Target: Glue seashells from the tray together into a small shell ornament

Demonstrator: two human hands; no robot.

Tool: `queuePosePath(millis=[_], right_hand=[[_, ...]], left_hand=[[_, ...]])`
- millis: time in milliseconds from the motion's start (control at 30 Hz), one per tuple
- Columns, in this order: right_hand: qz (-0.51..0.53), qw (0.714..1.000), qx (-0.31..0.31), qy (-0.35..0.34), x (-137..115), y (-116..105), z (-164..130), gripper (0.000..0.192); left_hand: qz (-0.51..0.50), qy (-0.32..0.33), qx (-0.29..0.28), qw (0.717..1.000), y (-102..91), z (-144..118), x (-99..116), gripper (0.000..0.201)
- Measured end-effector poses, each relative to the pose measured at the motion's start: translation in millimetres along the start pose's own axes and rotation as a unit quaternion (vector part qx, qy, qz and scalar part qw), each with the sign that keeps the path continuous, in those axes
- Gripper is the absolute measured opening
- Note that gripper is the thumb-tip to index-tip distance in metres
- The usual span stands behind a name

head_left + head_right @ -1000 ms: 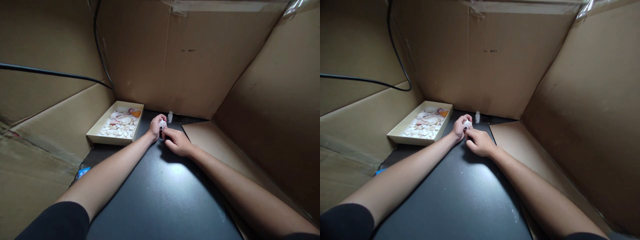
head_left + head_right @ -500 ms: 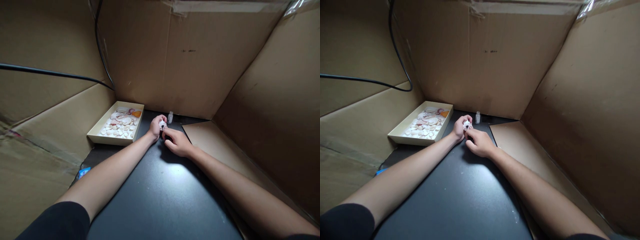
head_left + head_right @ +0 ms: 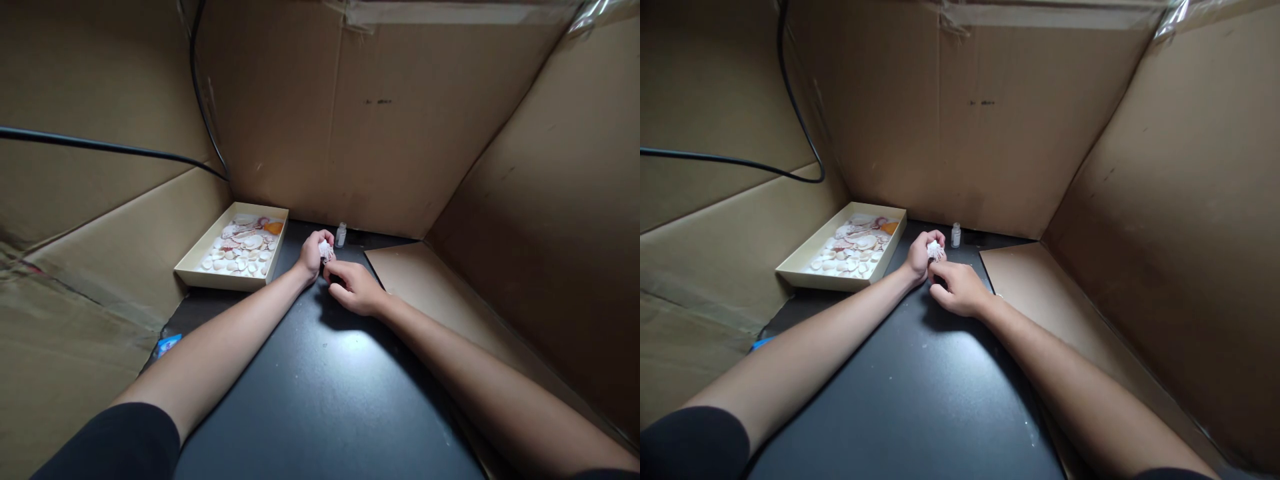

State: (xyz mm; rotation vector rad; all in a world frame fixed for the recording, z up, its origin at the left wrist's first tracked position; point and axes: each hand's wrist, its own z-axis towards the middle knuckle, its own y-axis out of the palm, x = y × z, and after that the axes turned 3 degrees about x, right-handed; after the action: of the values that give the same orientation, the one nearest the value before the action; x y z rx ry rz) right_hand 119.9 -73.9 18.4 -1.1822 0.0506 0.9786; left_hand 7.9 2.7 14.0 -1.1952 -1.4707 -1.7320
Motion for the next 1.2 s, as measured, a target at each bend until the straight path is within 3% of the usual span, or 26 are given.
queuePosePath(millis=[100, 367, 467, 633, 833, 1033, 1200], right_hand=[[-0.003, 1.000, 0.030, 0.000, -0.4, 0.1, -0.1, 0.006], [-0.021, 0.999, 0.040, 0.004, 1.2, -0.5, -0.2, 0.008], [-0.019, 1.000, 0.017, 0.007, 2.8, -0.8, -0.3, 0.005], [-0.011, 0.999, 0.031, -0.004, 1.8, -0.8, -0.2, 0.005], [-0.014, 1.000, -0.008, 0.009, -1.0, -0.1, -0.4, 0.002], [-0.012, 0.997, 0.076, -0.010, 0.1, -1.2, -0.2, 0.007], [-0.021, 0.999, 0.043, 0.005, 0.9, -0.3, 0.5, 0.006]], left_hand=[[0.005, 0.026, 0.009, 1.000, 0.3, -0.3, 0.4, 0.027], [0.021, 0.045, 0.011, 0.999, -0.7, 1.1, -1.1, 0.028], [0.018, 0.029, -0.001, 0.999, -1.6, 1.8, -2.4, 0.025], [0.016, 0.040, -0.001, 0.999, -2.1, 2.1, -3.1, 0.021], [0.014, -0.003, -0.023, 1.000, -1.2, 1.0, -1.4, 0.019], [0.029, 0.046, 0.011, 0.998, -1.7, 2.3, -3.1, 0.023], [0.045, 0.054, -0.002, 0.998, -2.2, 2.6, -4.4, 0.023]])
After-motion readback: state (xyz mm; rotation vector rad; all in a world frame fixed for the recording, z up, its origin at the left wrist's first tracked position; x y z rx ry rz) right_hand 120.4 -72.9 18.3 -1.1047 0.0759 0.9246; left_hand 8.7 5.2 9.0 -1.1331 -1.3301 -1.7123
